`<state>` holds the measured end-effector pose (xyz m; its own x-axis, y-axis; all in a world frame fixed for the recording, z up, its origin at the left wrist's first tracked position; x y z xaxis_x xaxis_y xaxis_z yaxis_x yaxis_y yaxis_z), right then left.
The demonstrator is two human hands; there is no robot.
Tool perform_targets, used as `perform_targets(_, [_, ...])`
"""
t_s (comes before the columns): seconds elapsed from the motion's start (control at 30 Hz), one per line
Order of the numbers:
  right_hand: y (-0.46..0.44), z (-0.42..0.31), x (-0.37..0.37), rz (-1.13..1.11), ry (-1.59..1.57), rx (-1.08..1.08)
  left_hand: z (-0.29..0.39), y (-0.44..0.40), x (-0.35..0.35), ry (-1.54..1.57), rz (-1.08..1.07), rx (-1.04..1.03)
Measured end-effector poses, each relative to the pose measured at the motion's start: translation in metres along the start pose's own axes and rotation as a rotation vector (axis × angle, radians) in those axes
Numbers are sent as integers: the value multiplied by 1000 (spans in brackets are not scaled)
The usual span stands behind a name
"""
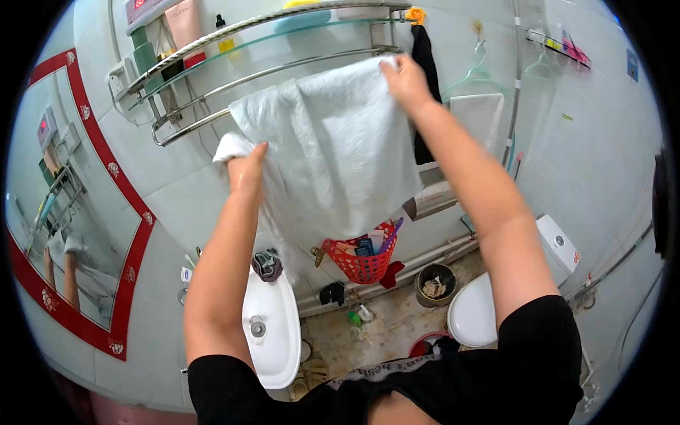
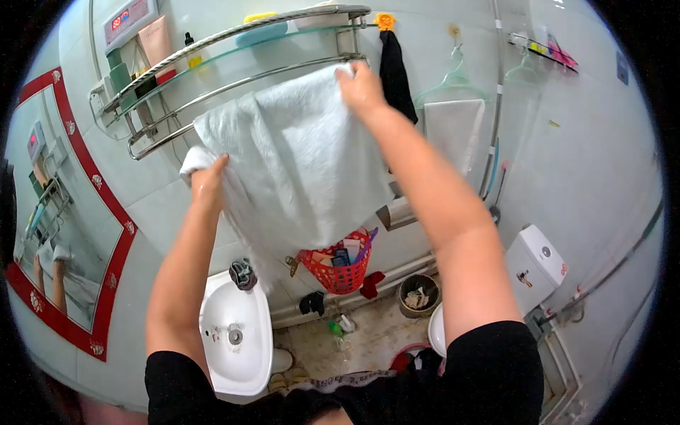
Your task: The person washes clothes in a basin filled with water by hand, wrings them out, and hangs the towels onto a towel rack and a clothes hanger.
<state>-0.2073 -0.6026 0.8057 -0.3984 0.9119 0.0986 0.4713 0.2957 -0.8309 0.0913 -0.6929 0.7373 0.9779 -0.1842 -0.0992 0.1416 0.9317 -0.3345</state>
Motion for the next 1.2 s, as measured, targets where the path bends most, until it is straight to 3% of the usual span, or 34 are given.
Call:
perform_targets(0.07, [-21, -19, 21, 17, 53, 12, -2, -28, 1, 53, 128, -119])
perform_targets(0.13, [-45, -12, 31, 72, 248, 110, 11, -43, 7, 230, 51, -390])
perform_targets(0.23, [-63, -8, 40, 32, 416, 154, 54, -52, 11, -160, 231, -755])
perform_targets(0.3, [-61, -12, 45, -204, 667, 105, 76, -57, 11, -492, 391, -833])
perform_targets(0.33, [-59, -6, 44, -222, 668, 107, 78, -62, 14, -681, 399, -688])
perform_targets(0.4, [-55, 0, 43, -51, 813, 419, 74, -59, 8, -773, 470, -624])
perform_targets(0.43, [-53, 1, 42, 33, 844, 581, 71, -57, 7, -783, 479, -619])
perform_targets(0.5, [-43, -1, 38, -28, 834, 701, 67, -51, 7, -690, 422, -512])
perform_targets(0.57, [-27, -7, 32, -54, 849, 848, 57, -36, 4, -230, 177, -499])
perform_targets(0.6, [-17, -15, 28, -62, 816, 859, 55, -24, 2, 75, 31, -347])
perform_targets(0.63, [-6, -30, 28, -73, 635, 901, 55, -10, -2, 381, -110, -197])
perform_targets(0.67, [7, -43, 27, -88, 452, 936, 58, 7, -3, 467, -242, -153])
perform_targets(0.7, [23, -55, 22, -306, 184, 797, 61, 24, -5, 552, -379, -104])
perform_targets(0.77, [60, -79, 6, -680, -291, 364, 63, 46, -9, 529, -380, -83])
perform_targets(0.8, [76, -90, -7, -684, -299, 352, 64, 56, -11, 520, -410, -67])
perform_targets(0.87, [103, -102, -30, -848, -673, -44, 67, 70, -9, 512, -475, -35])
perform_targets(0.9, [105, -106, -34, -844, -674, -56, 67, 72, -6, 401, -527, -57])
perform_targets(0.97, [103, -114, -44, -1059, -817, -189, 67, 75, 5, 288, -579, -82])
perform_targets(1.03, [100, -118, -46, -940, -844, -187, 69, 76, 23, 305, -415, -74])
perform_targets(1.13, [91, -124, -44, -753, -909, -194, 63, 73, 55, 262, -362, -47])
perform_targets(1.2, [92, -127, -43, -879, -1019, -501, 63, 73, 67, 230, -317, -37])
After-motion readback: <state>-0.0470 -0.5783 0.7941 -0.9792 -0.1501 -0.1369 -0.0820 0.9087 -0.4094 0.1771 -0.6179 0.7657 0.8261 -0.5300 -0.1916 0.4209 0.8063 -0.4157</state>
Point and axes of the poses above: each hand's wrist, its own y-axis away from the middle knuckle, its own x-axis out of the back of the hand, z = x × y, the point moved 1 cm from there along -y, towards the middle knuckle, and after that the axes turned 1 degree about x, right-handed, at the moved point
